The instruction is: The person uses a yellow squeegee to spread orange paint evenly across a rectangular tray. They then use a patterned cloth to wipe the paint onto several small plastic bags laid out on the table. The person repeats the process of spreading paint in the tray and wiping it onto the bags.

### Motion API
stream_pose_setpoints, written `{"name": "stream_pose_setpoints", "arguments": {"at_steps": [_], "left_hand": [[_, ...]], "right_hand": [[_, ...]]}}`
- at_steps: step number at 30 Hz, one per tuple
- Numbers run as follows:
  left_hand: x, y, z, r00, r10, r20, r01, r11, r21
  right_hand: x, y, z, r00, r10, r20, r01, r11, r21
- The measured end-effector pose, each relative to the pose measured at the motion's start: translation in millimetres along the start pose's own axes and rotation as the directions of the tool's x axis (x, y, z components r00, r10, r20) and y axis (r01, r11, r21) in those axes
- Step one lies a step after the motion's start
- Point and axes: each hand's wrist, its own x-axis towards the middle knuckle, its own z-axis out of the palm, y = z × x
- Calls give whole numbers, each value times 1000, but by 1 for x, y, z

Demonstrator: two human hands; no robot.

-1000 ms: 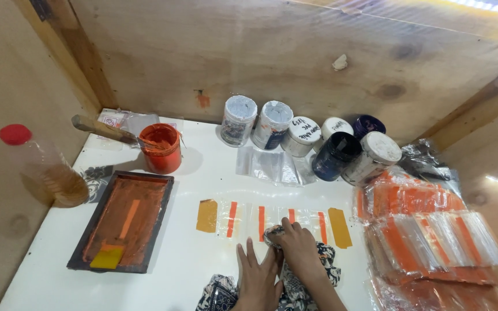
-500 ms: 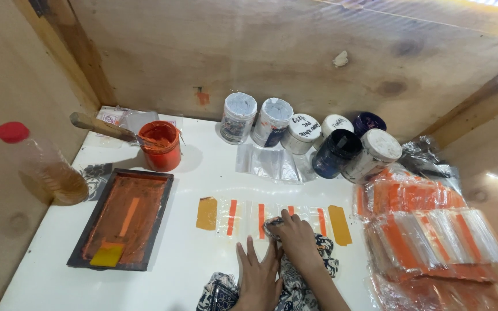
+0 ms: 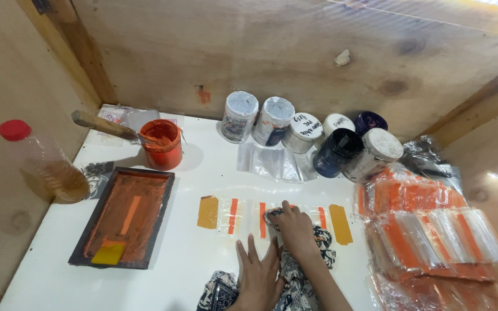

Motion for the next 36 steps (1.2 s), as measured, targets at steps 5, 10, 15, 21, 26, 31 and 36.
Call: {"name": "stream_pose_setpoints", "arguments": {"at_steps": [5, 10, 15, 21, 26, 31, 36], "left_hand": [[7, 1, 16, 992, 3, -125, -9, 999, -45], [2, 0, 8, 998, 2, -67, -4, 1000, -31], [-5, 0, -4, 1000, 3, -29, -5, 998, -58], [-14, -4, -6, 999, -29, -16, 26, 984, -174], [-11, -11, 14, 995, -71, -68, 65, 993, -95], [-18, -18, 9, 988, -151, -43, 151, 988, 12], [-21, -24, 10, 985, -171, -8, 170, 984, -58]], "right_hand": [[14, 3, 4, 997, 51, 63, -50, 999, -15], [31, 3, 1, 990, 92, 106, -86, 994, -61], [58, 8, 26, 984, 147, 103, -123, 970, -210], [37, 9, -38, 954, 296, 43, -299, 943, 142], [-5, -19, -89, 981, 102, 165, -164, 891, 424], [-5, -39, -76, 978, -90, 186, 33, 956, 291], [-1, -52, -64, 964, -195, 179, 157, 966, 207]]}}
